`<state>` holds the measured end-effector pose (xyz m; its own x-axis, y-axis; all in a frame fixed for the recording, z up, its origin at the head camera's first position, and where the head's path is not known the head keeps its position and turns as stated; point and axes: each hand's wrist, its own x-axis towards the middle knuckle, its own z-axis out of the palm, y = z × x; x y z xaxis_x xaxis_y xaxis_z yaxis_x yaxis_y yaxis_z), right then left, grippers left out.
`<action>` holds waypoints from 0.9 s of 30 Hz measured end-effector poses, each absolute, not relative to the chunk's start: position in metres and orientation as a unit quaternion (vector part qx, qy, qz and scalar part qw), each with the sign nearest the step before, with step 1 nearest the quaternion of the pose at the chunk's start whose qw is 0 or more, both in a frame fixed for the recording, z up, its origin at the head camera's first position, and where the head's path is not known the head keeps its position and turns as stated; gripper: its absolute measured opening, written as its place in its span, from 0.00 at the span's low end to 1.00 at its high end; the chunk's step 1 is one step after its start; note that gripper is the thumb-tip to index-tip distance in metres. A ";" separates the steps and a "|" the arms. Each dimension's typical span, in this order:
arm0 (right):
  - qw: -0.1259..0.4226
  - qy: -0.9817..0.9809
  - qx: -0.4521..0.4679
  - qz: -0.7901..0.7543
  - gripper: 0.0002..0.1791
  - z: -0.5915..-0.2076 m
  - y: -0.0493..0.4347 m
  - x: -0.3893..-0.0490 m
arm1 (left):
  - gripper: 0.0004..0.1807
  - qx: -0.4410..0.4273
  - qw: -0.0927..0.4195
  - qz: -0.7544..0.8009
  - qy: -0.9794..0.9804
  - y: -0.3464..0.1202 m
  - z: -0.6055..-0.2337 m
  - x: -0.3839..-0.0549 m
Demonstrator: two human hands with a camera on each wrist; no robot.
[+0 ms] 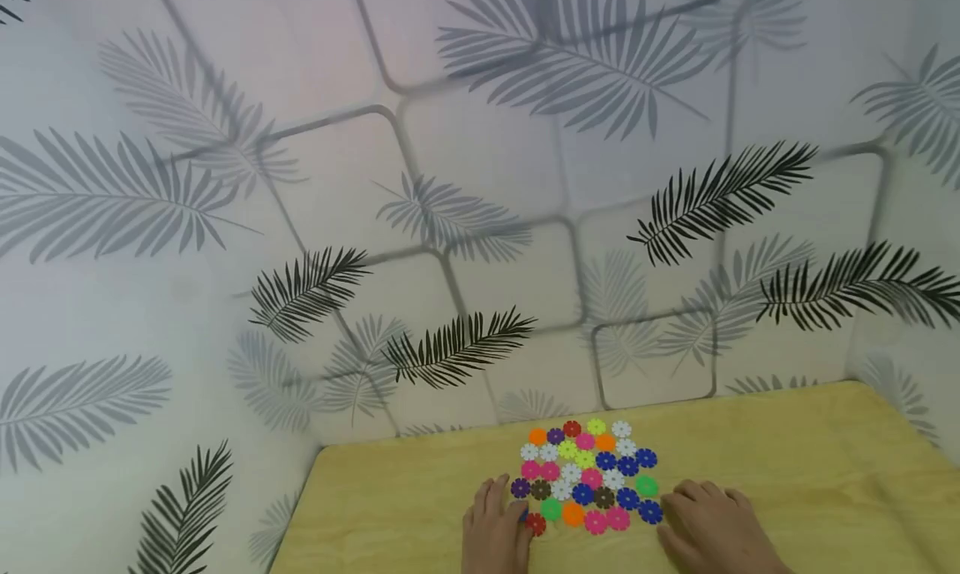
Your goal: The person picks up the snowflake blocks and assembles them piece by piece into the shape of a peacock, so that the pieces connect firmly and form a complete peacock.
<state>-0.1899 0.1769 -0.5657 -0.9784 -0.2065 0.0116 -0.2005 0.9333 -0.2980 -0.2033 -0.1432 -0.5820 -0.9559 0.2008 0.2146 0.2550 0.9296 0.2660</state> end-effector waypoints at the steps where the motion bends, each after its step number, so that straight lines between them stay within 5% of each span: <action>1: 0.015 0.983 -0.103 -0.153 0.23 -0.565 0.176 -0.191 | 0.12 -0.114 0.096 -0.145 -0.978 -0.143 -0.582 -0.204; 20: 0.012 0.974 -0.066 -0.216 0.19 -0.572 0.169 -0.201 | 0.08 -0.134 0.079 -0.184 -0.970 -0.139 -0.583 -0.204; 27: 0.026 0.969 -0.045 -0.243 0.17 -0.571 0.168 -0.203 | 0.14 -0.111 -0.006 -0.218 -0.970 -0.134 -0.577 -0.210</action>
